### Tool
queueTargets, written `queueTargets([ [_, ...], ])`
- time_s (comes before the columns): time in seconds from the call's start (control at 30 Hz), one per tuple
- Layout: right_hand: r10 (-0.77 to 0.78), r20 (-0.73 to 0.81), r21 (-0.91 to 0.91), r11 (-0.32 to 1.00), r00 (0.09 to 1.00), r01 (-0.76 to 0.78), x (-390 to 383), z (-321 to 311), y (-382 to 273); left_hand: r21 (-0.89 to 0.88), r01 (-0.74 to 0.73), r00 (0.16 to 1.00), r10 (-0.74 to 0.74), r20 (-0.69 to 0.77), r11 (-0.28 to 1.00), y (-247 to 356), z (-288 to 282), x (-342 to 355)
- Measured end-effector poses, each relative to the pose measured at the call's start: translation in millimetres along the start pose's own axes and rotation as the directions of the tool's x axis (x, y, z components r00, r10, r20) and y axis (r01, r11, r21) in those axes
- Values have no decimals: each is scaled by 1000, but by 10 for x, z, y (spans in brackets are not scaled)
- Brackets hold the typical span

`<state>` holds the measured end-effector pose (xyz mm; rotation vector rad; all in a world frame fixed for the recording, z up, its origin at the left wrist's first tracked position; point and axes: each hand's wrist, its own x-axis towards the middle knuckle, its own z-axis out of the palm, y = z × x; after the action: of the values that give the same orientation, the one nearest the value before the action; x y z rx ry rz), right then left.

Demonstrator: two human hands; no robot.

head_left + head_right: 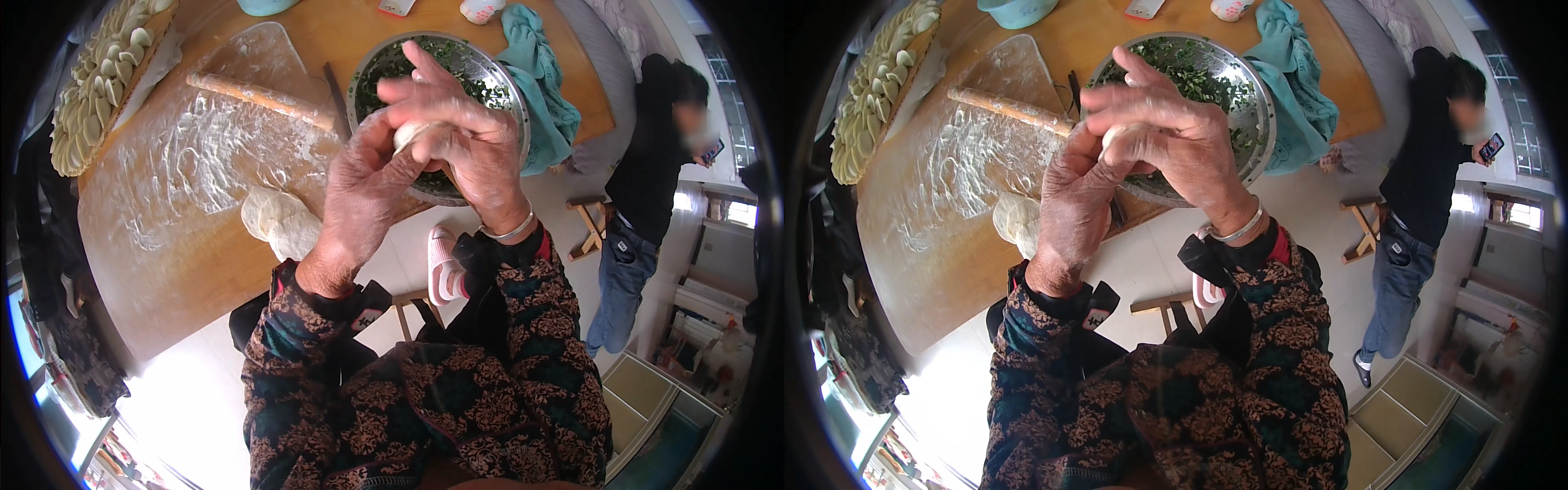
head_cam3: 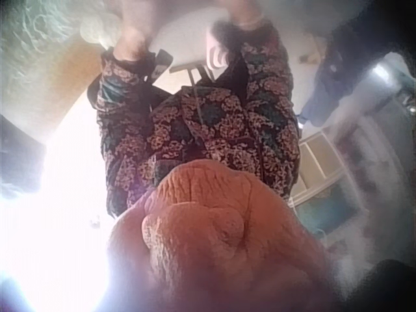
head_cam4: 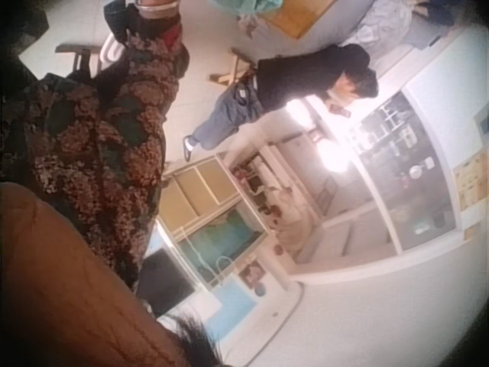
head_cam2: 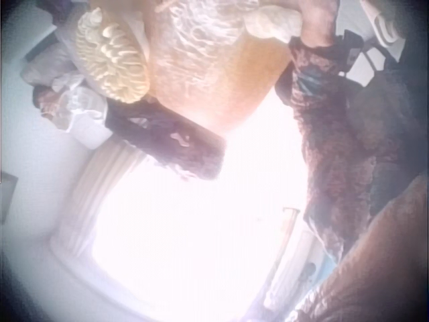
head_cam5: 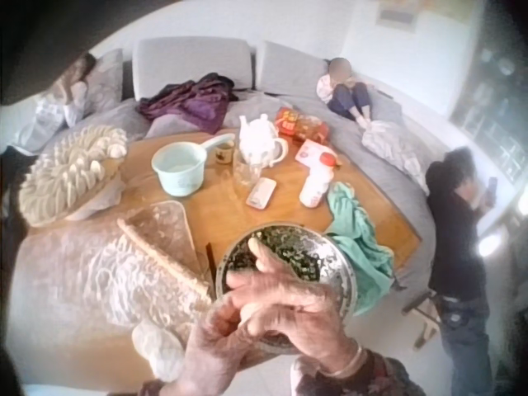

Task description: The person repeatedly scoops green vegetable filling into round dough wrappers, folds and pleats the edges to seal them, and places the finished dumplings on a tray. The process is repeated multiple times with consistent hand motions.

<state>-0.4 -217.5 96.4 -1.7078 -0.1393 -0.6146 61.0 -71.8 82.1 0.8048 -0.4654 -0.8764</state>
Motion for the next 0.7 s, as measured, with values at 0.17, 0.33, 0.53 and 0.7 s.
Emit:
queueTargets([
  [0.17, 47, -1, 92, 995, 999, -47, -8, 16, -14, -79, -17, 1000, 17, -7, 997, -2, 24, -4],
  [0.33, 46, -88, 108, 994, 995, -36, 4, 75, -22, -118, -19, 1000, 17, -18, 993, 48, 52, -30],
  [0.53, 1, 19, 46, 999, 1000, -2, 1, 46, -20, -149, 19, 999, -23, -24, 989, 104, 72, -36],
  [0.7, -69, 30, 74, 995, 997, 67, 21, 64, 30, -222, -13, 999, 5, -37, 975, 86, 87, -53],
])
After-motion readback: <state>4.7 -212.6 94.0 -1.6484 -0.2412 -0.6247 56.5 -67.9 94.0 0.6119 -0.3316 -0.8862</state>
